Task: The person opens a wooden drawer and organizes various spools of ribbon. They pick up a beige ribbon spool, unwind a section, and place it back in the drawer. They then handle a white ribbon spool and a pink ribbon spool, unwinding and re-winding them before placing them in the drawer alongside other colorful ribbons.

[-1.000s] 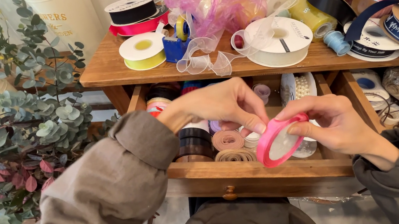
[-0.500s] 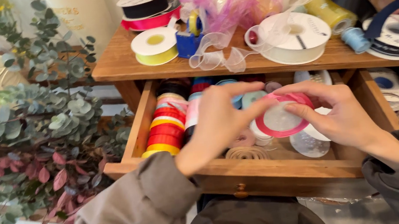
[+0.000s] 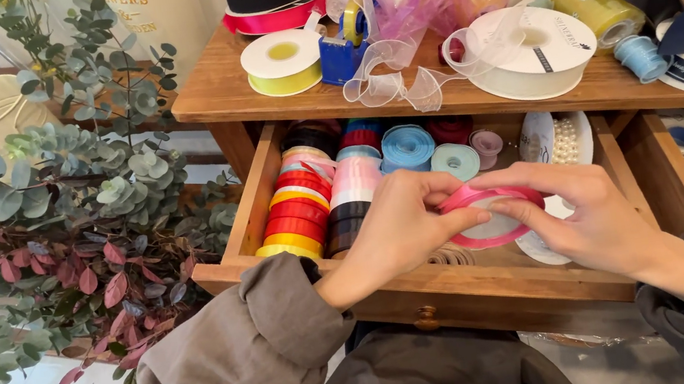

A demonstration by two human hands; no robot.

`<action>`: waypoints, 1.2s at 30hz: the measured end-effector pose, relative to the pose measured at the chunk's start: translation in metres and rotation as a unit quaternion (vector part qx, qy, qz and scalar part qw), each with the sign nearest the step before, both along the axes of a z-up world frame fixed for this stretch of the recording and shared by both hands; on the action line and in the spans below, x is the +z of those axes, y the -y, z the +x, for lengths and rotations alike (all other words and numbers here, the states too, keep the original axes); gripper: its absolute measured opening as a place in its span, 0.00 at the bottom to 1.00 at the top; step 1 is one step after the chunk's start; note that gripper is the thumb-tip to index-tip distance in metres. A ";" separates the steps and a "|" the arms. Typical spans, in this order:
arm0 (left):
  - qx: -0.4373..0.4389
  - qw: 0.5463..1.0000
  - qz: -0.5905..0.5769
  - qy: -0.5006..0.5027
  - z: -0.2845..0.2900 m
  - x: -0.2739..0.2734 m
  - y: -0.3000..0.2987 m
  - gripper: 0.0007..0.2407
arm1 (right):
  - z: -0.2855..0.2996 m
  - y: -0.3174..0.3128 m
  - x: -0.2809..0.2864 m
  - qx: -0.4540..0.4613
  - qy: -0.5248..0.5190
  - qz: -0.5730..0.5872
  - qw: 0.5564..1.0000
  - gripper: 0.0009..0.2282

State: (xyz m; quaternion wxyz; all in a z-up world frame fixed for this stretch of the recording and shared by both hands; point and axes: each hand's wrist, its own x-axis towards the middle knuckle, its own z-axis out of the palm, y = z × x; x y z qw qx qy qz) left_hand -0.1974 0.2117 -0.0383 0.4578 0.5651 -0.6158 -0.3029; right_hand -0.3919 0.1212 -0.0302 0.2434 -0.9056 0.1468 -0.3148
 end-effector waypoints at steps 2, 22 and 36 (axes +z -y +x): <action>-0.013 0.999 0.011 -0.031 0.002 -0.003 -0.005 0.04 | 0.000 0.001 -0.002 0.006 -0.036 -0.007 0.999 0.18; 0.071 0.853 0.106 0.505 0.219 -0.123 0.122 0.34 | 0.140 0.053 -0.063 -0.026 -0.019 -0.019 0.999 0.11; 0.091 0.880 0.133 0.448 0.255 -0.159 0.162 0.35 | 0.223 0.132 -0.159 -0.094 0.073 -0.036 0.992 0.10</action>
